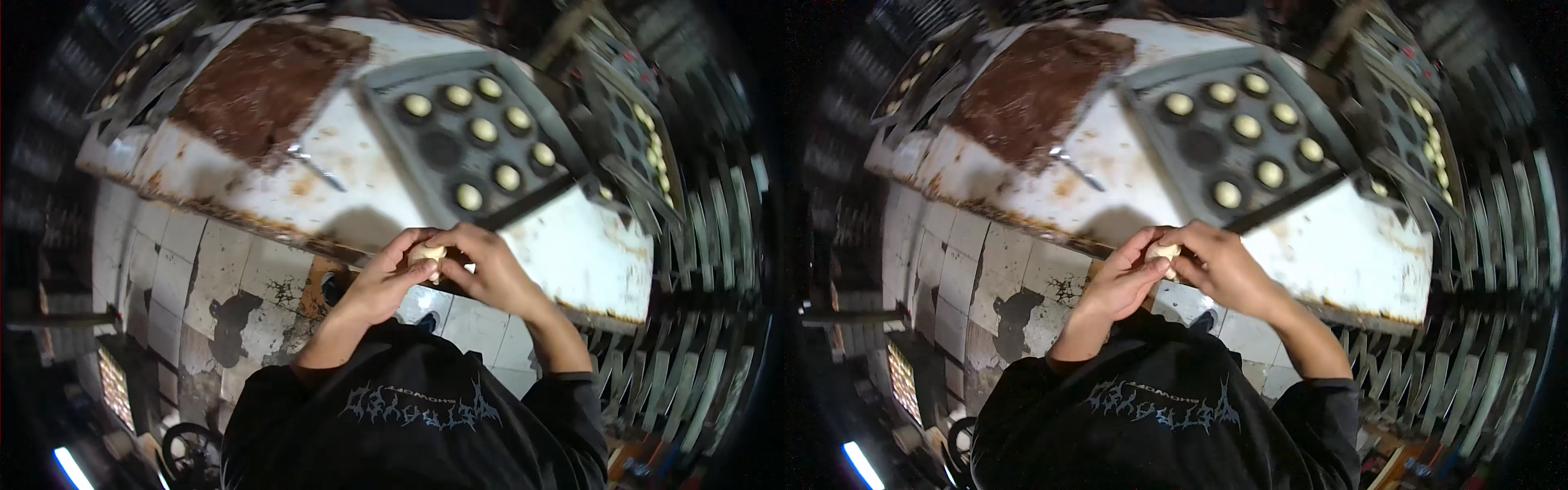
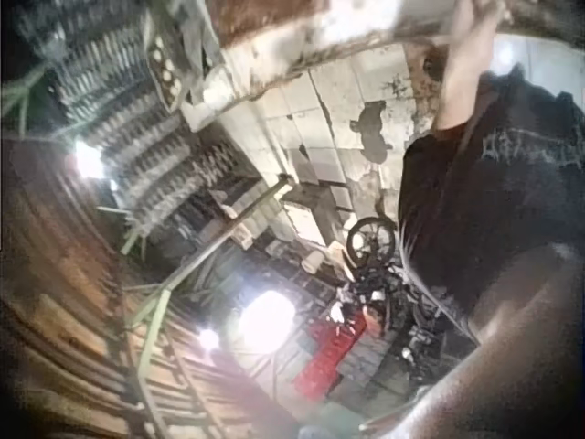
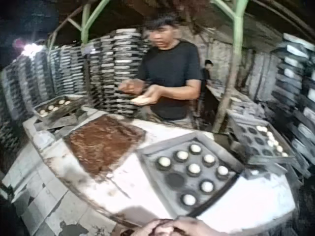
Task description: The person fills small dough balls with chocolate paste using a knife and places them into metal baking trays.
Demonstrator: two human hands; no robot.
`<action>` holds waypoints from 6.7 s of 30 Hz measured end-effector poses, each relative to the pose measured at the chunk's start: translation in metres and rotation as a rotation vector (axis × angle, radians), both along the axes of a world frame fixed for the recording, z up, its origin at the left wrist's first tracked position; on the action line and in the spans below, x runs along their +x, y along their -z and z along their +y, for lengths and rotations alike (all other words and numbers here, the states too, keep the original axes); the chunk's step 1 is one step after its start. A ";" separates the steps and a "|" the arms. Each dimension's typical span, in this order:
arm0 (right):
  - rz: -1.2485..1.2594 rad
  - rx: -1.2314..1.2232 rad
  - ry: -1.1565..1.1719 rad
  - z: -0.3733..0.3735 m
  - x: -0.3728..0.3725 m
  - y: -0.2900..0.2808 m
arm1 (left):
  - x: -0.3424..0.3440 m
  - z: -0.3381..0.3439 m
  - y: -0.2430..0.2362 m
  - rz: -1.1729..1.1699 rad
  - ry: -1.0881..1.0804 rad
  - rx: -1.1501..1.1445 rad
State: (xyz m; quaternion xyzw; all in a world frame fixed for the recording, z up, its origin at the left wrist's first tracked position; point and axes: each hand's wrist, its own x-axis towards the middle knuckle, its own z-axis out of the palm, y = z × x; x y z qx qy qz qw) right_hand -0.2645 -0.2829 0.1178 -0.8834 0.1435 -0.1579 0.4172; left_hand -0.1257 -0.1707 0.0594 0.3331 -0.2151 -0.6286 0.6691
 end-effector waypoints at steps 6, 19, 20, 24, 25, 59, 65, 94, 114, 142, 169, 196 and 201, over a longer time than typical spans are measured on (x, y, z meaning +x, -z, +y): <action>-0.262 -0.130 0.388 -0.020 -0.147 0.020 | -0.141 -0.078 -0.001 0.125 -0.029 -0.017; -0.326 0.040 1.224 -0.135 -0.253 0.129 | -0.268 -0.171 0.073 -1.634 0.069 -0.306; -0.263 0.030 1.047 -0.128 -0.237 0.127 | -0.254 -0.164 0.072 -1.405 0.010 -0.316; -0.027 -0.370 0.639 -0.083 -0.223 0.128 | -0.192 -0.088 0.061 -1.001 -0.085 0.015; -0.173 -0.559 0.589 -0.075 -0.235 0.132 | -0.171 -0.066 0.056 -1.092 -0.053 0.051; 0.550 -0.371 0.291 -0.175 0.113 0.138 | 0.016 -0.010 0.020 -0.787 0.362 -0.220; -0.201 -0.813 0.714 -0.243 -0.098 0.019 | -0.067 -0.027 0.031 -0.588 0.310 -0.109; -0.176 -0.159 -0.342 0.020 -0.127 0.035 | -0.132 -0.010 0.019 0.237 -0.290 0.255; 0.235 -0.796 1.028 -0.003 0.112 0.135 | 0.140 0.065 0.033 0.162 -0.024 0.162; -0.268 0.428 0.502 0.058 0.055 0.081 | -0.009 0.086 0.030 0.188 -0.453 0.108; 0.656 -0.684 0.457 -0.034 0.469 0.077 | 0.305 0.123 0.043 0.307 -0.391 0.083; -0.063 -0.526 0.589 0.056 0.290 0.082 | 0.309 0.079 0.011 0.492 -0.233 -0.301; 0.077 0.403 0.011 0.049 0.233 0.004 | 0.211 0.067 -0.005 0.046 -0.056 -0.109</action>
